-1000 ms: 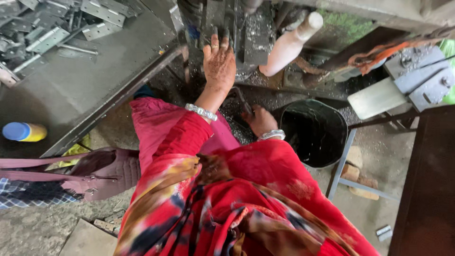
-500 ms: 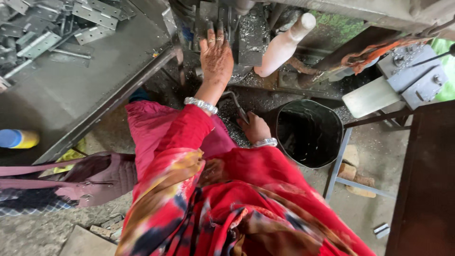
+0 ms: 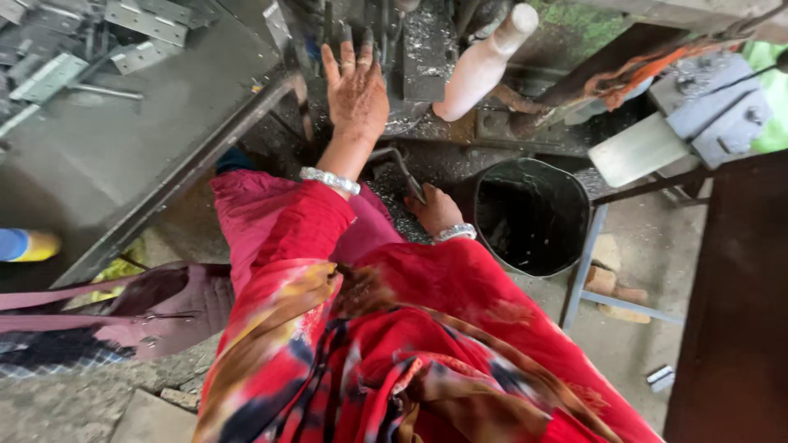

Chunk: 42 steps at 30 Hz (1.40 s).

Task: The person repeatedly picks up small metal brackets from a tray, places them into a press machine, and operates the lever to process them. The person handles the brackets one at a time, using both hands to position and press the items.

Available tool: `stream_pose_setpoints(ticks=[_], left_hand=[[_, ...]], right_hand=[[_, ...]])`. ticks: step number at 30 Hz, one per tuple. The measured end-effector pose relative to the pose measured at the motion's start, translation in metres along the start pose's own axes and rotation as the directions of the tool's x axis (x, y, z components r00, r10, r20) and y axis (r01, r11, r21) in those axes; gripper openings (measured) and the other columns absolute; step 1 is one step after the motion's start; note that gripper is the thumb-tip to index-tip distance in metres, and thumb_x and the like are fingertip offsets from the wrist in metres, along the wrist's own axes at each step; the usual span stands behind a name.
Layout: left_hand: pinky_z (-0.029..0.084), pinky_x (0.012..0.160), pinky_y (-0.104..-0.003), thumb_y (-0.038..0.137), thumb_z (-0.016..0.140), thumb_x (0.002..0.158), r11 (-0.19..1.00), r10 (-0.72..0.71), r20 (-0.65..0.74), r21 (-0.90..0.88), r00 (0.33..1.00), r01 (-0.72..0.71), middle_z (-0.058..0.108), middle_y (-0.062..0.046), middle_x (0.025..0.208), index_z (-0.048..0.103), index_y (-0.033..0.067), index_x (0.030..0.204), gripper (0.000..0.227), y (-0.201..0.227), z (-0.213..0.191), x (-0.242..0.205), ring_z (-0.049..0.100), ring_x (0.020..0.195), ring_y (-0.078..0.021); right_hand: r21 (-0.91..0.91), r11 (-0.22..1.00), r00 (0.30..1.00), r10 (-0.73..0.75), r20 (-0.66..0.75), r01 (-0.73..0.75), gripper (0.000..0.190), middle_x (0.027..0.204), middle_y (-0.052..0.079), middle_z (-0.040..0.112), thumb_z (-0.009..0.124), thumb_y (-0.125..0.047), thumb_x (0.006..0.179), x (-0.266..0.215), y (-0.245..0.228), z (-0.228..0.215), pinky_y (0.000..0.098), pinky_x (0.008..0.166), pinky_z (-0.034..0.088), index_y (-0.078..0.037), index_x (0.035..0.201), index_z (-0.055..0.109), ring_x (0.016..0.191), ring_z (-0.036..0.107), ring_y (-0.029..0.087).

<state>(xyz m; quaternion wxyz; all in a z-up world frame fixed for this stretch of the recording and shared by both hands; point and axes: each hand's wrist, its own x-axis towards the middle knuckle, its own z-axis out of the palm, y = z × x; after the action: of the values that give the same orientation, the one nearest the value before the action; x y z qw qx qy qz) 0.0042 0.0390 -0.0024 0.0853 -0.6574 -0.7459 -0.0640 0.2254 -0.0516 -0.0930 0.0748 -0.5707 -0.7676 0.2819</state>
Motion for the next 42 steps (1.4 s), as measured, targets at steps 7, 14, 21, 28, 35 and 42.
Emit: stream_pose_setpoints(ticks=[7, 14, 21, 28, 35, 42], left_hand=[[-0.003, 0.122, -0.063, 0.023, 0.042, 0.106, 0.999, -0.029, 0.009, 0.026, 1.000, 0.028, 0.040, -0.006, 0.163, 0.062, 0.0069, 0.140, 0.042, -0.001, -0.006, 0.008, 0.025, 0.154, -0.0321], [-0.003, 0.120, -0.063, 0.019, 0.043, 0.100, 0.999, -0.011, 0.016, -0.042, 1.000, 0.012, 0.039, -0.006, 0.163, 0.062, 0.0088, 0.139, 0.044, -0.007, -0.009, 0.020, 0.025, 0.153, -0.0329], [0.000, 0.121, -0.063, 0.021, 0.041, 0.103, 0.998, -0.043, 0.037, 0.040, 0.998, 0.041, 0.046, -0.006, 0.158, 0.064, 0.0064, 0.138, 0.044, -0.003, 0.002, 0.045, 0.030, 0.152, -0.0311], [0.001, 0.123, -0.062, 0.020, 0.044, 0.102, 0.999, 0.039, -0.103, -0.034, 0.994, -0.042, 0.053, -0.008, 0.156, 0.066, 0.0043, 0.135, 0.042, -0.014, -0.007, 0.026, 0.034, 0.150, -0.0327], [0.017, 0.123, -0.055, 0.041, 0.073, 0.094, 0.956, 0.236, -0.389, -0.072, 0.891, -0.285, 0.065, -0.010, 0.137, 0.068, 0.0056, 0.118, 0.043, -0.025, -0.024, -0.071, 0.048, 0.139, -0.0299], [0.032, 0.105, -0.050, 0.021, 0.086, 0.084, 0.943, 0.063, -0.541, -0.243, 0.839, -0.228, 0.064, -0.011, 0.112, 0.069, 0.0088, 0.118, 0.041, -0.014, -0.061, -0.024, 0.057, 0.112, -0.0305]], right_hand=[[0.114, 0.993, 0.999, -0.032, -0.020, 0.034, 0.043, 0.097, 0.025, 0.073, 0.063, -0.049, 0.093, 0.005, -0.004, 0.006, 0.0553, 0.078, 0.054, -0.008, 0.103, 0.067, 0.092, 0.070, 0.045], [0.016, 0.994, 0.993, 0.108, 0.043, -0.109, 0.049, 0.093, 0.025, 0.072, 0.067, -0.055, 0.091, 0.004, -0.016, -0.012, 0.0565, 0.078, 0.053, -0.007, 0.104, 0.066, 0.092, 0.069, 0.047], [-0.048, 0.988, 0.989, 0.148, 0.010, -0.147, 0.046, 0.092, 0.024, 0.073, 0.062, -0.054, 0.094, 0.001, -0.016, -0.001, 0.0559, 0.075, 0.055, -0.009, 0.104, 0.061, 0.087, 0.071, 0.045], [-0.182, 0.983, 1.000, 0.021, -0.015, -0.024, 0.052, 0.089, 0.021, 0.074, 0.065, -0.046, 0.094, -0.025, -0.033, -0.013, 0.0533, 0.073, 0.056, -0.004, 0.121, 0.053, 0.083, 0.072, 0.042], [-0.281, 0.959, 0.989, -0.072, -0.129, 0.033, 0.047, 0.098, 0.020, 0.074, 0.064, -0.045, 0.096, -0.024, -0.086, -0.069, 0.0484, 0.076, 0.056, -0.005, 0.119, 0.056, 0.091, 0.073, 0.037], [-0.250, 0.968, 0.999, -0.003, -0.050, -0.010, 0.048, 0.097, 0.020, 0.075, 0.063, -0.047, 0.095, -0.022, -0.090, -0.073, 0.0485, 0.080, 0.057, -0.005, 0.118, 0.057, 0.094, 0.073, 0.037]])
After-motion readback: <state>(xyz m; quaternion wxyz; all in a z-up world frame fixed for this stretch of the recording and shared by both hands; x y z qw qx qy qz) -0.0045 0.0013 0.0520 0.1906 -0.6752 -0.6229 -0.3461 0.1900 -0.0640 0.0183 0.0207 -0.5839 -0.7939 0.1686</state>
